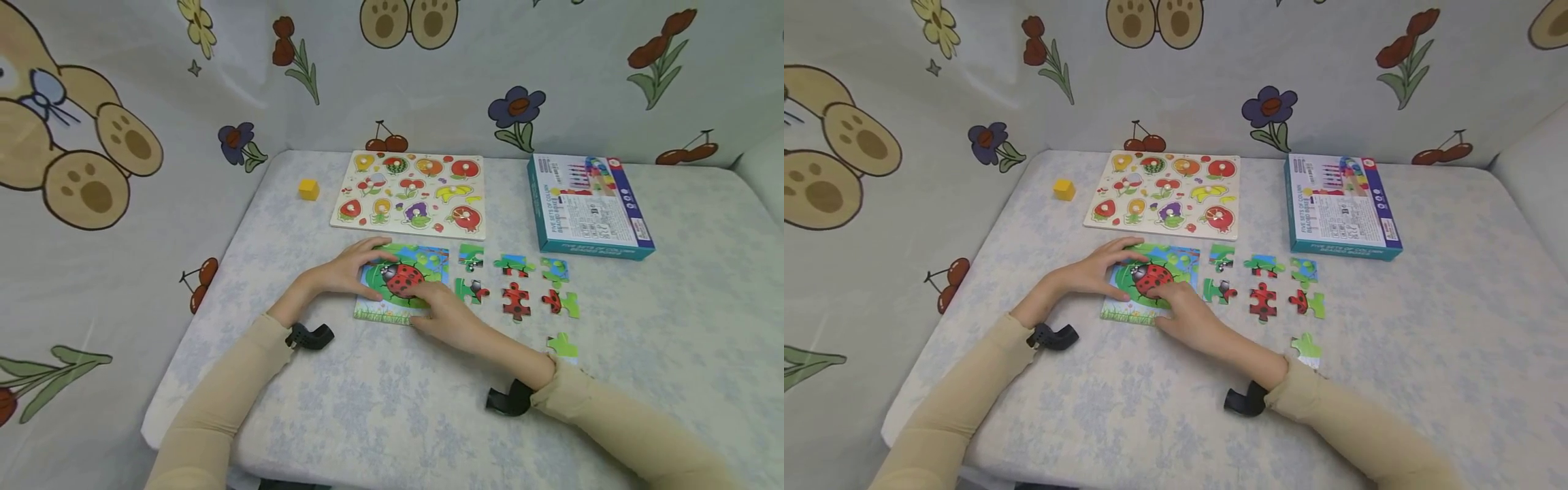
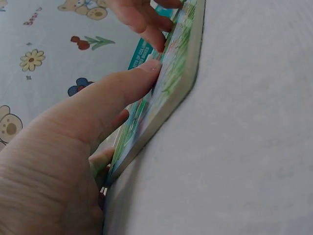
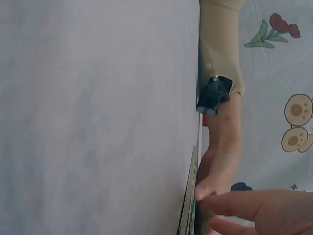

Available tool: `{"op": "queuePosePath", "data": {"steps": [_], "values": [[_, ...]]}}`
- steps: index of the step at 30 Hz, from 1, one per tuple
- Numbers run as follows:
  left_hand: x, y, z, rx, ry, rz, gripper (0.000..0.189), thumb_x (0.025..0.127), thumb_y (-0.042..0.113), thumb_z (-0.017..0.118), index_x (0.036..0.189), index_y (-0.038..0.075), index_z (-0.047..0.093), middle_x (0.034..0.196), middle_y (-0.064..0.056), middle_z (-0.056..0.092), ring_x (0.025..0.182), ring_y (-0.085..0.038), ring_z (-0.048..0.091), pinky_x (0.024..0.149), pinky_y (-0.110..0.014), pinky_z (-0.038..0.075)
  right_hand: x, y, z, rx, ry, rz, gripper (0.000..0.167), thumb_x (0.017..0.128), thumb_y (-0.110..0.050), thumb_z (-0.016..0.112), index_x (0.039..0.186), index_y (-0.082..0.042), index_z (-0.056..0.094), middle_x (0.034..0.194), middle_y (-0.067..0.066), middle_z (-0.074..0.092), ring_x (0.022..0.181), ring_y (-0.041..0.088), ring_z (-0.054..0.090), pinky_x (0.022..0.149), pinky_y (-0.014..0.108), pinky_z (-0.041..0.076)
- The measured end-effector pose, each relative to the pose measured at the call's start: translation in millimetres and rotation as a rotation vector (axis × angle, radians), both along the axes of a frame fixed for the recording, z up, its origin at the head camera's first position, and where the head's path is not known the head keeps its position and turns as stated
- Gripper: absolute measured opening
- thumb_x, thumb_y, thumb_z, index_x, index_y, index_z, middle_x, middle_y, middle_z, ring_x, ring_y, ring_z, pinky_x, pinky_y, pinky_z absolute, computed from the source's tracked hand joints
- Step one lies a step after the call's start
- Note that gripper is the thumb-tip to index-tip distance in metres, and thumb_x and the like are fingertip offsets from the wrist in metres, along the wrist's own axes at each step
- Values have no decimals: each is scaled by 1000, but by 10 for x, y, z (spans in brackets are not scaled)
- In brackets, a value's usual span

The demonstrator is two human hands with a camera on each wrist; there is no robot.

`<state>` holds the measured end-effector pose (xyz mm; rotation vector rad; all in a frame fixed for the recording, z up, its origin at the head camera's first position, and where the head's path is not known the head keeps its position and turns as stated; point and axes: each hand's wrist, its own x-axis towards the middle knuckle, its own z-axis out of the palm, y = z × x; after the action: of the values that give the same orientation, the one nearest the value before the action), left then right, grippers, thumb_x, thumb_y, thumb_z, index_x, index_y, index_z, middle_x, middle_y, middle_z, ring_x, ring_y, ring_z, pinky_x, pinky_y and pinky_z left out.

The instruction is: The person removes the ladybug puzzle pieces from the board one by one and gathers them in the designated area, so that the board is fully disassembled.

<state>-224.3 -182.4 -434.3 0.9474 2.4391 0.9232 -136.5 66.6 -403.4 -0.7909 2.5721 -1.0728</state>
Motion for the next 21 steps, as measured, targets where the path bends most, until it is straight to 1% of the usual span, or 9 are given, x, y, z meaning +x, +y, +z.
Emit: {"op": "queuePosePath", "data": {"steps": [1, 3, 6, 9, 11, 13, 16, 21], "values": [[0, 1, -1, 4, -4, -1, 73, 74, 37, 81, 139, 24, 48, 160, -2, 15, 148, -29, 9, 116, -59, 11, 0, -51, -11, 8, -1, 1, 41, 84, -6, 69, 124, -4, 61, 125, 13, 61, 120, 32, 52, 98, 47, 46], [-1, -2, -5, 11, -6, -2, 74, 74, 36, 81, 139, 24, 48, 159, -2, 15, 148, -30, 10, 116, -60, 11, 0, -130, -25, 17, 17, -14, 42, 81, -3, 70, 122, -3, 62, 123, 14, 60, 119, 33, 51, 96, 47, 47], [2, -18, -11, 19, -10, 0, 74, 74, 35, 81, 139, 23, 48, 159, -3, 16, 148, -29, 10, 116, -59, 12, -20, -198, -40, -2, 32, -48, 39, 79, 2, 71, 117, -3, 64, 116, 14, 60, 110, 32, 53, 89, 44, 49], [3, -29, -18, 24, -13, -2, 73, 75, 34, 81, 139, 22, 48, 159, -3, 16, 148, -29, 10, 116, -59, 12, -56, -220, -57, -59, 20, -57, 34, 80, 5, 70, 111, -5, 65, 108, 13, 57, 101, 27, 56, 84, 38, 51], [3, -29, -21, 27, -14, -5, 73, 75, 34, 81, 139, 22, 48, 159, -4, 16, 148, -29, 10, 116, -59, 12, -73, -201, -61, -114, 18, -49, 30, 81, 6, 68, 109, -5, 66, 104, 12, 57, 95, 24, 57, 81, 34, 51], [2, -27, -23, 27, -14, -7, 74, 74, 34, 81, 139, 22, 48, 159, -4, 16, 148, -29, 10, 116, -60, 12, -84, -146, -61, -173, 14, -42, 28, 82, 7, 66, 108, -4, 67, 102, 11, 59, 92, 23, 58, 78, 31, 51], [-5, -14, -24, 16, -6, -12, 76, 73, 37, 82, 140, 23, 47, 160, -4, 15, 148, -29, 9, 116, -60, 12, -76, 19, -31, -230, -8, -68, 25, 83, 7, 64, 105, -3, 68, 100, 12, 62, 88, 21, 60, 76, 27, 51], [-15, 2, -20, -10, 14, -18, 79, 71, 39, 83, 140, 23, 47, 160, -5, 14, 149, -30, 8, 116, -60, 11, -20, 450, 32, -251, -128, -148, 23, 85, 4, 65, 107, 1, 66, 106, 18, 63, 86, 19, 60, 73, 20, 51]]}}
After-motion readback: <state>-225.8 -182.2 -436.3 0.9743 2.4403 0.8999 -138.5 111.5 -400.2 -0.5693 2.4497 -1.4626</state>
